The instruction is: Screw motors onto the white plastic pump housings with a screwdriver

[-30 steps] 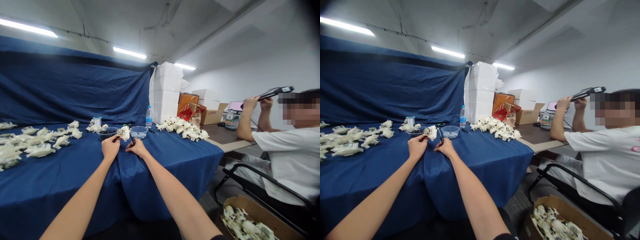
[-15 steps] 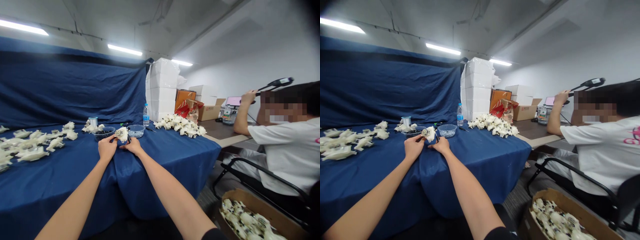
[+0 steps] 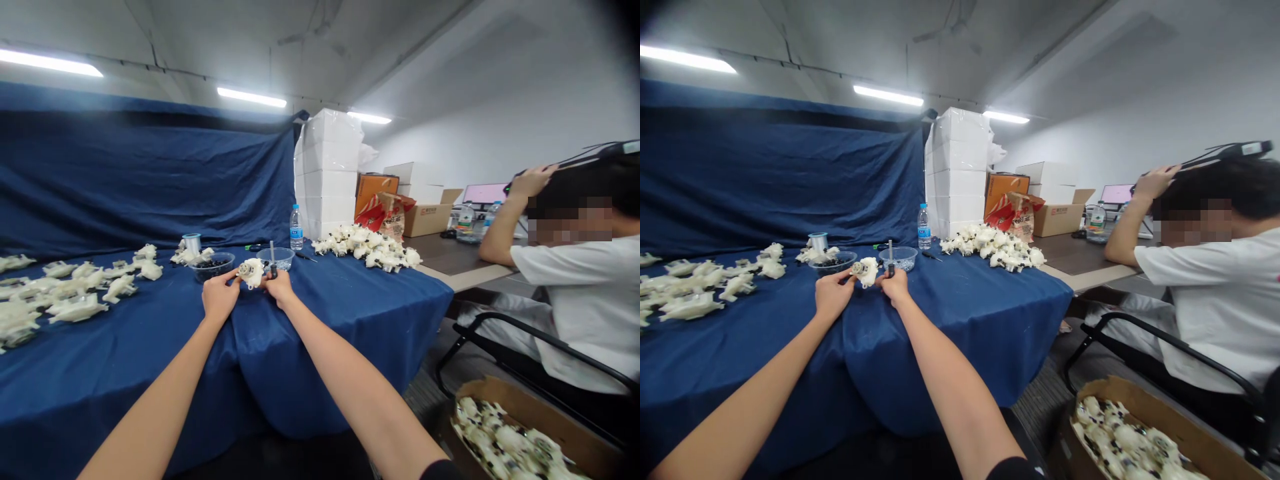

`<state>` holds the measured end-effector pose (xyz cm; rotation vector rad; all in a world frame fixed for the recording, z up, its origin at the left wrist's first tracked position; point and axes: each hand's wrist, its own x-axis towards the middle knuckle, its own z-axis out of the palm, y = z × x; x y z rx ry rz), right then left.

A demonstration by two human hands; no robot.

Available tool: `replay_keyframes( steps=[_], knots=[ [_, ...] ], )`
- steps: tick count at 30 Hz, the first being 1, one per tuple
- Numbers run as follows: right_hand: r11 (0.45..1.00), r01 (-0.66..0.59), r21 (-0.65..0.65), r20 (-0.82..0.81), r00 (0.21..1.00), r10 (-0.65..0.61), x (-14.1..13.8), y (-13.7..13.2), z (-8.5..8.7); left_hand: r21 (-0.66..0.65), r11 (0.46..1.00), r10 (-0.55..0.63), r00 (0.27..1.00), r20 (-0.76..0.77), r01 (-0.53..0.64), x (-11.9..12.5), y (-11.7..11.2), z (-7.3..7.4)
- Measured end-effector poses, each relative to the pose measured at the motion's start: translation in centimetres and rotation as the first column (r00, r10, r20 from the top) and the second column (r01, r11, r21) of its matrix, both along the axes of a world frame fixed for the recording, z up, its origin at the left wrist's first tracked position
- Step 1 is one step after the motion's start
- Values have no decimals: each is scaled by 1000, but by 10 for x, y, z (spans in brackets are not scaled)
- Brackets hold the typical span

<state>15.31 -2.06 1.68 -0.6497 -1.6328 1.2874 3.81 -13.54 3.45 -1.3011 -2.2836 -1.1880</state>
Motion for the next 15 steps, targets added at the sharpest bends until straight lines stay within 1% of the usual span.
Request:
replay_keyframes(
  steps=[4,8,11,15],
  knots=[
    [988,79,-134,-115,989,-95,21,17,10,-86,996,-20,1000,-23,18,1,2,0],
    [968,139,-208,-194,964,-181,36,33,16,-204,975,-102,994,-38,92,1,4,-1],
    [954,151,-258,-217,953,-210,37,33,15,-277,951,-155,987,-47,136,1,5,-2],
    [944,129,-305,-219,955,-202,33,24,12,-318,935,-184,982,-53,158,1,3,-1]
  ],
)
